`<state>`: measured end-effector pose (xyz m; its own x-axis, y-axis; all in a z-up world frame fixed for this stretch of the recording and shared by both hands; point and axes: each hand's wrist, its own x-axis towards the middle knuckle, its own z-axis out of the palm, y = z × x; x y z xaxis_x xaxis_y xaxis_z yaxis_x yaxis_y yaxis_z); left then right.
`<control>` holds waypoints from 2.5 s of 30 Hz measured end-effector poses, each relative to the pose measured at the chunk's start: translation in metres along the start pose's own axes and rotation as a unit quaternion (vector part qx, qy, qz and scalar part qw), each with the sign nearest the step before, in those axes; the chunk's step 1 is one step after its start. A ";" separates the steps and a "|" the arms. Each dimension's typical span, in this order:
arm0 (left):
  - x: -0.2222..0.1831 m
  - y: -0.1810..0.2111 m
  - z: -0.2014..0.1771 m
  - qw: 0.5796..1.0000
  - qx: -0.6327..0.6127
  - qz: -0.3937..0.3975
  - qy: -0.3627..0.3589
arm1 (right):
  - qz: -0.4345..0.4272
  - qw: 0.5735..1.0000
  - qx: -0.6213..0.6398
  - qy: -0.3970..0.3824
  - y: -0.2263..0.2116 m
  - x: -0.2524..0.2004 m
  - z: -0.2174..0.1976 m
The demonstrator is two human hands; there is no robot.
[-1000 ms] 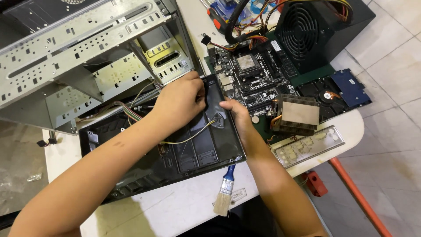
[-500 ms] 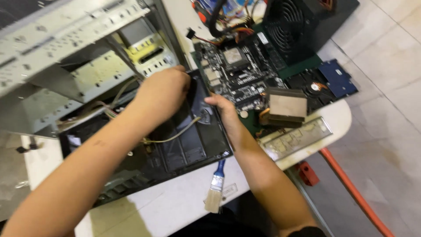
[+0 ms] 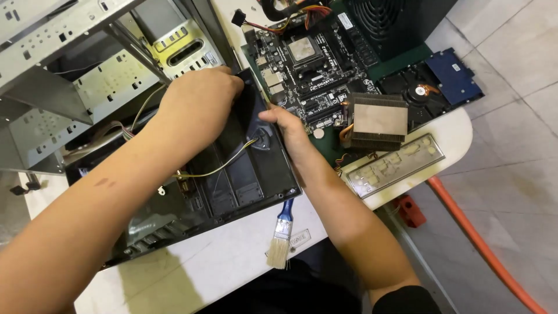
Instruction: Assembling a desktop computer by routing internal cables, cleaning parts with a brush, and using a screwdriver to secure components inside the case.
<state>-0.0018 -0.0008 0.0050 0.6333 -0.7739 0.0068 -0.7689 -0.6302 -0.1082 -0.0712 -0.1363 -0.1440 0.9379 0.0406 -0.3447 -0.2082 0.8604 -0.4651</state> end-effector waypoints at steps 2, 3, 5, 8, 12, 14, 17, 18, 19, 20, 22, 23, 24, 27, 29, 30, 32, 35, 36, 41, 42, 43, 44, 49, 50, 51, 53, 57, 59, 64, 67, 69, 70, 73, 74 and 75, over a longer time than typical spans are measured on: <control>-0.001 0.002 -0.003 1.000 0.004 0.002 -0.011 | 0.001 1.000 0.006 -0.002 0.002 -0.001 0.000; 0.000 0.003 -0.003 1.000 0.007 0.005 -0.004 | -0.002 1.000 0.008 0.001 0.001 -0.004 0.003; 0.001 0.005 0.000 1.000 0.011 0.008 0.003 | -0.005 1.000 0.010 0.005 0.002 -0.003 0.001; 0.002 0.007 0.005 0.998 0.055 0.009 0.018 | -0.009 1.000 -0.001 0.001 0.003 0.004 -0.009; 0.003 0.003 0.011 0.998 0.055 -0.016 0.038 | -0.014 1.000 -0.017 -0.005 0.006 0.007 -0.012; 0.005 0.001 0.013 0.999 0.044 -0.017 0.024 | -0.017 1.000 -0.019 -0.004 0.006 0.004 -0.008; 0.007 0.000 0.028 0.999 -0.017 -0.029 0.014 | -0.015 1.000 -0.020 -0.007 0.002 -0.007 0.004; 0.009 0.002 0.039 0.997 0.021 -0.041 0.056 | -0.011 1.000 -0.017 -0.003 0.002 -0.008 0.006; 0.012 0.003 0.048 0.992 0.064 -0.053 0.100 | -0.008 1.000 -0.015 -0.002 0.000 -0.008 0.009; 0.009 0.005 0.053 0.991 0.066 -0.059 0.101 | -0.005 1.000 -0.017 -0.007 -0.001 -0.013 0.016; 0.008 0.013 0.063 0.986 0.066 -0.074 0.136 | -0.018 0.999 -0.029 -0.003 -0.007 -0.025 0.026; 0.011 0.015 0.067 0.986 0.066 -0.073 0.136 | -0.018 0.999 -0.029 -0.003 -0.006 -0.022 0.022; 0.013 0.017 0.072 0.985 0.057 -0.082 0.140 | -0.024 0.999 -0.040 0.003 -0.005 -0.019 0.017; 0.013 0.021 0.076 0.983 0.043 -0.092 0.153 | -0.031 0.998 -0.059 0.010 0.001 -0.008 0.001; 0.012 0.021 0.071 0.981 0.038 -0.089 0.166 | -0.037 0.997 -0.068 0.011 -0.002 -0.006 0.004; 0.011 0.021 0.067 0.983 0.032 -0.090 0.156 | -0.042 0.996 -0.075 0.015 -0.005 -0.009 0.011; 0.006 0.021 0.064 0.985 0.018 -0.093 0.142 | -0.042 0.995 -0.084 0.025 -0.005 -0.017 0.018; 0.010 0.006 0.060 0.989 0.001 -0.090 0.114 | -0.033 0.994 -0.098 0.042 -0.006 -0.022 0.028; 0.012 -0.002 0.059 0.993 -0.025 -0.074 0.092 | -0.035 0.995 -0.085 0.048 -0.006 -0.024 0.033; 0.011 -0.024 0.030 0.992 -0.124 -0.025 0.003 | -0.027 0.992 -0.085 0.085 -0.017 -0.032 0.042; 0.009 -0.025 0.026 0.993 -0.121 -0.016 0.001 | -0.028 0.993 -0.080 0.082 -0.017 -0.032 0.043; 0.008 -0.025 0.023 0.993 -0.119 -0.009 -0.001 | -0.028 0.993 -0.077 0.080 -0.018 -0.031 0.045; 0.007 -0.024 0.026 0.993 -0.119 -0.010 -0.002 | -0.027 0.993 -0.077 0.080 -0.019 -0.033 0.046; -0.001 -0.014 0.023 0.988 0.119 0.058 0.083 | 0.024 0.994 -0.037 0.096 -0.014 -0.026 0.034; 0.000 -0.014 0.028 0.988 0.118 0.061 0.083 | 0.023 0.994 -0.035 0.098 -0.014 -0.025 0.032; 0.002 -0.015 0.033 0.981 0.150 0.081 0.096 | 0.018 0.995 -0.033 0.090 -0.014 -0.023 0.030; 0.009 -0.015 0.038 0.972 0.180 0.104 0.109 | 0.013 0.996 -0.030 0.085 -0.013 -0.019 0.024; 0.028 -0.012 0.049 0.963 0.196 0.176 0.055 | 0.003 0.998 -0.012 0.053 -0.015 -0.016 0.024; 0.036 -0.010 0.052 0.957 0.194 0.210 0.050 | 0.010 0.998 -0.008 0.058 -0.017 -0.023 0.031; 0.063 0.003 0.035 0.907 0.293 0.248 -0.176 | 0.135 0.988 0.015 0.077 -0.040 -0.041 0.055; 0.061 -0.014 0.068 0.910 0.273 0.313 0.014 | 0.125 0.985 0.043 0.108 -0.035 -0.026 0.042; 0.059 -0.011 0.043 0.919 0.258 0.294 -0.054 | 0.132 0.983 0.014 0.127 -0.037 -0.021 0.036; 0.057 -0.011 0.032 0.926 0.244 0.263 -0.120 | 0.143 0.979 -0.022 0.142 -0.038 -0.019 0.034; 0.048 -0.014 0.029 0.928 0.261 0.256 -0.069 | 0.090 0.987 -0.047 0.128 -0.040 -0.028 0.039; 0.046 -0.020 0.036 0.926 0.263 0.262 -0.071 | 0.088 0.987 -0.040 0.130 -0.031 -0.017 0.034; 0.047 -0.018 0.046 0.927 0.253 0.274 -0.031 | 0.054 0.990 -0.070 0.114 -0.026 -0.011 0.024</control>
<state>0.0460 -0.0229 -0.0381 0.1764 -0.9540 -0.2423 -0.8468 -0.0216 -0.5315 -0.0690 -0.1472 -0.1083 0.8245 -0.0009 -0.5659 -0.3554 0.7773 -0.5191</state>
